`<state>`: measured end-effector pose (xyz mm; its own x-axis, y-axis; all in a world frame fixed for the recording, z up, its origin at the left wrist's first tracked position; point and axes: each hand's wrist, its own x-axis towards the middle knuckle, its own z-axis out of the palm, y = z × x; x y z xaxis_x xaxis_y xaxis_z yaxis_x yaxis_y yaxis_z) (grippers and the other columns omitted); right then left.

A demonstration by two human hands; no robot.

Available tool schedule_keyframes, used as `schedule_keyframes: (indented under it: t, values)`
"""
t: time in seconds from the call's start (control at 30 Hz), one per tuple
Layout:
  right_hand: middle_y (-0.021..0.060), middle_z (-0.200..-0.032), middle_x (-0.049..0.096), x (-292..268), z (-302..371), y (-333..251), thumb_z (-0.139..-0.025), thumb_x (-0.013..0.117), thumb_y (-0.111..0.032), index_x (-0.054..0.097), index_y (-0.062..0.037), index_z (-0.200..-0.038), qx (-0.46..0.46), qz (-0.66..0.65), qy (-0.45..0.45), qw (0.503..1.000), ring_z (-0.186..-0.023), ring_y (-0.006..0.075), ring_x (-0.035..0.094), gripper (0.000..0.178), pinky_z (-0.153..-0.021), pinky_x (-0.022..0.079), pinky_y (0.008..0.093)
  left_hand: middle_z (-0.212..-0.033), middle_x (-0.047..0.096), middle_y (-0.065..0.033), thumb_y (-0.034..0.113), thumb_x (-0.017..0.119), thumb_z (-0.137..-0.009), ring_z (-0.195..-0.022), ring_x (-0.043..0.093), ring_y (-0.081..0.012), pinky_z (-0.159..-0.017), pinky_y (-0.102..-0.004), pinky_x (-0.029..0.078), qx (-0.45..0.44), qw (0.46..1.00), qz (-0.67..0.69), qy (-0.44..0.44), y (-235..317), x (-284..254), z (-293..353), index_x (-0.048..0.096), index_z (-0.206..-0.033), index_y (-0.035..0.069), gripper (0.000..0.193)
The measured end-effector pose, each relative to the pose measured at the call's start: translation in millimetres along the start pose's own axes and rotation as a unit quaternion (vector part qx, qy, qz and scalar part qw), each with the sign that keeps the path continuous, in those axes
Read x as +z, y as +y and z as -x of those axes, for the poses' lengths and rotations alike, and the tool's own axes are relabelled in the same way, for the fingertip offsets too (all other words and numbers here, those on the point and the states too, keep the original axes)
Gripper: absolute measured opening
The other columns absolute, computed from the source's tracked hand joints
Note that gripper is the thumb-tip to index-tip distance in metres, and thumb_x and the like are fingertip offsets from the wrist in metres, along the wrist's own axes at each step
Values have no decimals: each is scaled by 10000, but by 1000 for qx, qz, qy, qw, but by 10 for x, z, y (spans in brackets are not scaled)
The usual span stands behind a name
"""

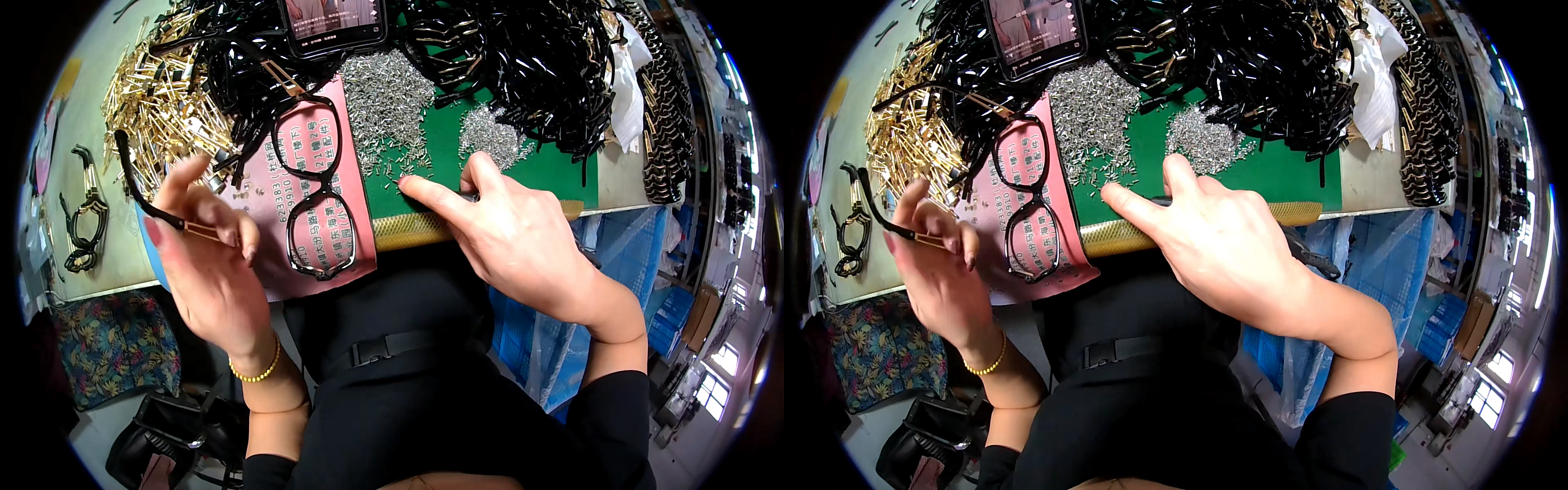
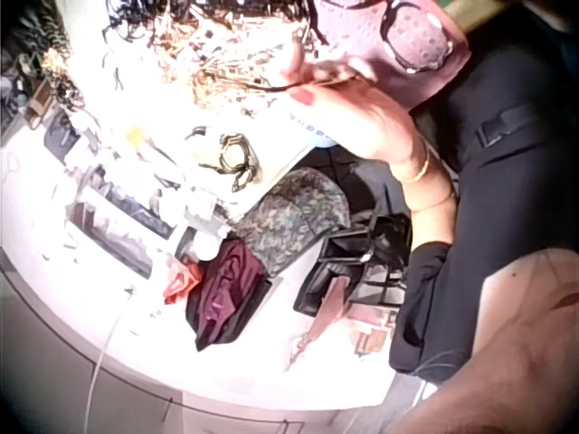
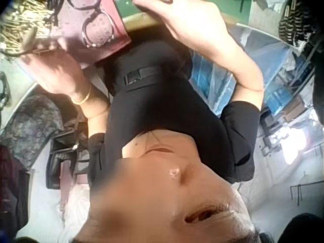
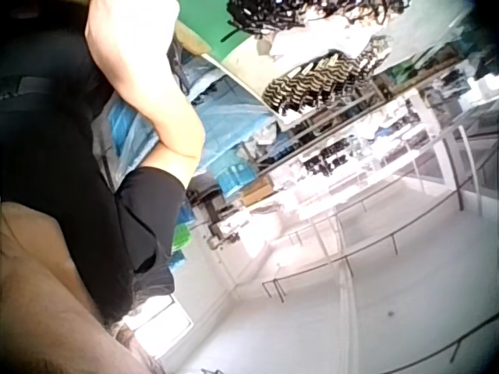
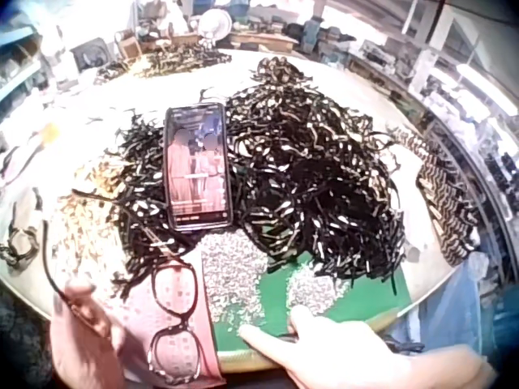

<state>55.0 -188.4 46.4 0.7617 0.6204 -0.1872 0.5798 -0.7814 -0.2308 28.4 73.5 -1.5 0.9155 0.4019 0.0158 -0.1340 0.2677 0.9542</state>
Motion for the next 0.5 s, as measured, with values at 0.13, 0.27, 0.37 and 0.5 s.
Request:
schedule_keyframes:
  t: [0.13, 0.27, 0.37, 0.5]
  values:
    - [113, -932, 504, 40, -29, -1, -927, 633, -88, 590, -274, -1405, 15, -19, 22, 999, -632, 276, 614, 515, -529, 518, 395, -1026, 565, -97, 168, 491, -1099, -908, 573, -169, -884, -432, 529, 125, 987, -105, 6, -86, -266, 205, 537, -1312, -53, 311]
    - [143, -956, 521, 63, -55, -19, -890, 628, -70, 559, -273, -1454, 15, -7, 11, 1000, -652, 272, 630, 603, -527, 529, 389, -1136, 678, -120, 12, 617, -1015, -1032, 624, -187, -975, -348, 490, 231, 852, -467, -54, -157, -453, 276, 689, -1094, -58, 128]
    - [203, -1024, 572, 16, -76, -50, -826, 621, -39, 533, -241, -1486, 2, 16, -2, 1000, -697, 269, 663, 696, -540, 556, 375, -976, 720, -105, -34, 718, -881, -936, 633, -260, -929, -423, 494, 267, 806, -524, -71, -185, -464, 221, 756, -1041, -2, 168]
    - [144, -993, 570, -13, -45, -6, -862, 635, -49, 525, -286, -1499, 9, -11, -6, 1000, -677, 277, 656, 689, -548, 551, 381, -915, 705, -60, 0, 751, -833, -949, 693, -245, -1037, -561, 509, 303, 840, -440, -93, -80, -456, 387, 766, -965, 90, 161]
